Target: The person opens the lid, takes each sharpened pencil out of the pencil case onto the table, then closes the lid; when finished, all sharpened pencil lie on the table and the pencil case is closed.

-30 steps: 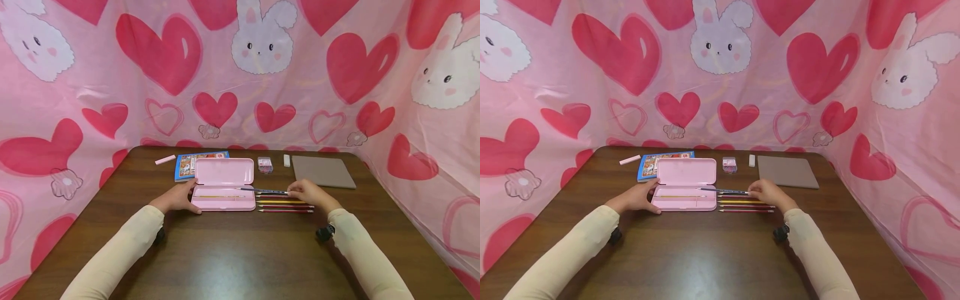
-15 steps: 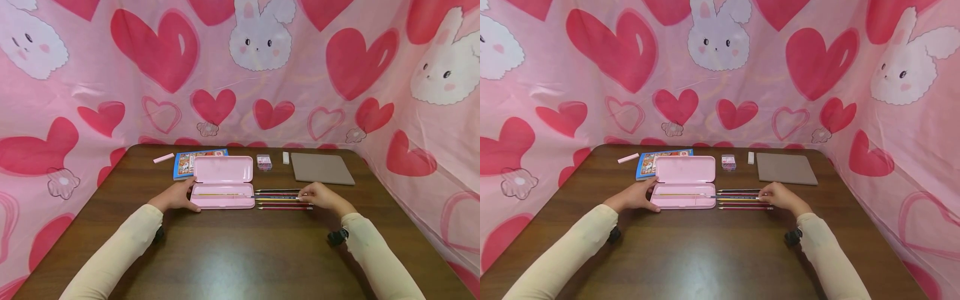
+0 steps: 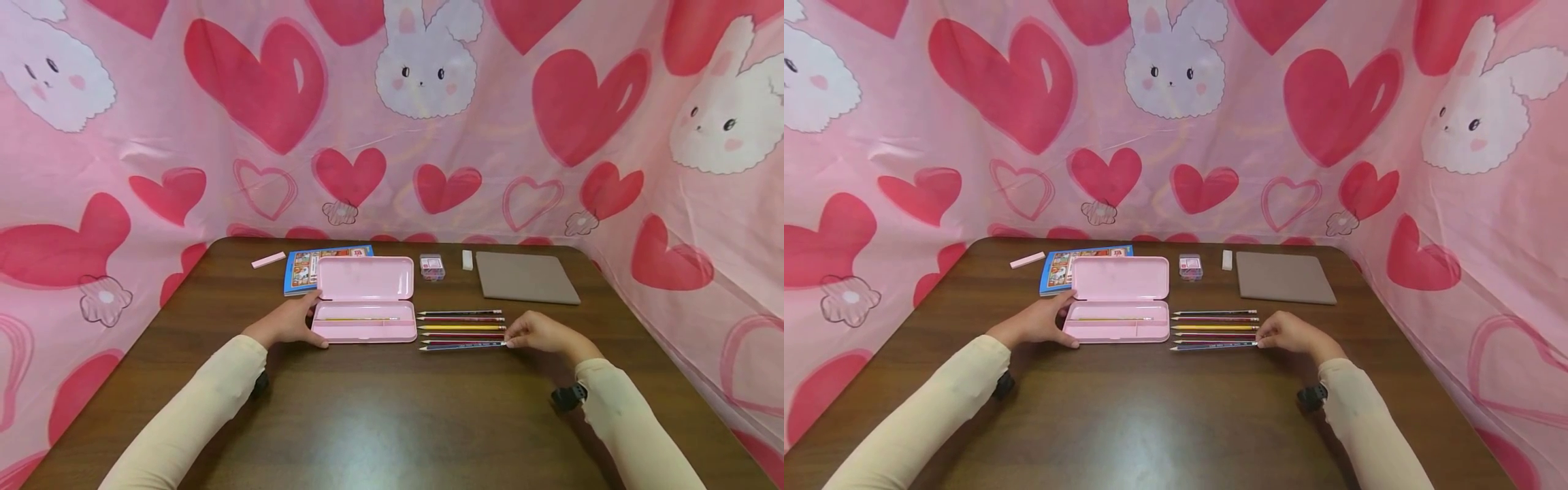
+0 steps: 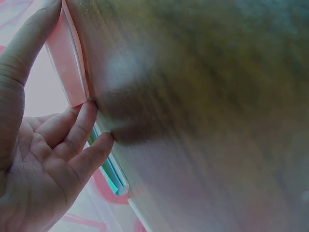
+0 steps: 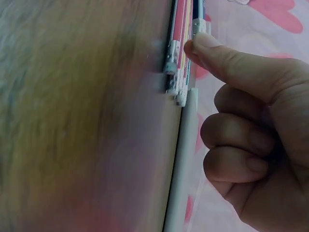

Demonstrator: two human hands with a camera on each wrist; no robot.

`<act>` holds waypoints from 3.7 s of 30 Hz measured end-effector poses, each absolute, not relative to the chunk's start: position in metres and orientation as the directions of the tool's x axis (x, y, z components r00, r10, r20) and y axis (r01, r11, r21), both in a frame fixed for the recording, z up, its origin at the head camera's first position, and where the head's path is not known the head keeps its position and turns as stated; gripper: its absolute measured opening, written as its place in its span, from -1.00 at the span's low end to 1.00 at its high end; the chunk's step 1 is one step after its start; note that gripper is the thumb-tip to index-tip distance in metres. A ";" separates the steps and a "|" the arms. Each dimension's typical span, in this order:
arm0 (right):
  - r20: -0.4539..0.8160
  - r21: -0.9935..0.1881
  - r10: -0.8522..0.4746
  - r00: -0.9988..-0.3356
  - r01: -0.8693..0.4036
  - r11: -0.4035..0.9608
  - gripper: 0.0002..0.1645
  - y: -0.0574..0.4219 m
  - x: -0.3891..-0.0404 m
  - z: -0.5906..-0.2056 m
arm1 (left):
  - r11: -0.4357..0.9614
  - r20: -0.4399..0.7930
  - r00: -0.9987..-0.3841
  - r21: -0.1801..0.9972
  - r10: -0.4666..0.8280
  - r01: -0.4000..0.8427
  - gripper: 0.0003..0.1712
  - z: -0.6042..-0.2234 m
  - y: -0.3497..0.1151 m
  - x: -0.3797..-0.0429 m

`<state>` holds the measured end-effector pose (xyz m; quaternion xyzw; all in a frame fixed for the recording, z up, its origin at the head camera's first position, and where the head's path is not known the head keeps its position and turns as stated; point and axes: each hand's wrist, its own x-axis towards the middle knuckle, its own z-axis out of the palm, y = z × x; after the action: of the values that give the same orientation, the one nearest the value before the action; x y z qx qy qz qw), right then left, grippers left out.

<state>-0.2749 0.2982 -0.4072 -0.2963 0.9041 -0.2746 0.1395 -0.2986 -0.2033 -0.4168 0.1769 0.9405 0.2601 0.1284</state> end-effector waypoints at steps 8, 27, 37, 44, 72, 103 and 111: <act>-0.133 -0.602 -0.584 -0.801 -0.403 0.689 -0.91 0.304 -0.275 -0.413 | 0.804 -0.139 -0.907 0.529 0.398 0.271 0.28 -0.415 -0.205 -0.298; -0.059 -0.591 -0.535 -0.843 -0.403 0.699 -0.85 0.302 -0.279 -0.411 | 0.803 -0.132 -0.906 0.525 0.403 0.281 0.27 -0.415 -0.205 -0.297; -0.008 -0.596 -0.516 -0.856 -0.411 0.690 -0.77 0.266 -0.293 -0.406 | 0.812 -0.165 -0.911 0.532 0.377 0.240 0.29 -0.416 -0.202 -0.296; -0.017 -0.590 -0.523 -0.852 -0.414 0.693 -0.76 0.235 -0.306 -0.401 | 0.813 -0.150 -0.910 0.522 0.385 0.258 0.29 -0.417 -0.204 -0.297; 0.039 -0.504 -0.651 -0.758 -0.577 0.642 -0.86 0.140 -0.341 -0.407 | 0.796 -0.109 -0.903 0.524 0.415 0.302 0.26 -0.419 -0.203 -0.295; -0.091 -0.336 -0.710 -0.698 -0.650 0.682 -0.92 0.096 -0.346 -0.405 | 0.801 -0.112 -0.905 0.519 0.410 0.299 0.27 -0.416 -0.202 -0.295; -0.147 -0.326 -0.650 -0.745 -0.584 0.743 -0.97 0.089 -0.346 -0.402 | 0.800 -0.124 -0.907 0.529 0.403 0.283 0.28 -0.417 -0.203 -0.296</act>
<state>-0.3456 0.0889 -0.4022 -0.3337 0.9250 -0.1305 0.1265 -0.2958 -0.2026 -0.4170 0.1820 0.9416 0.2585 0.1160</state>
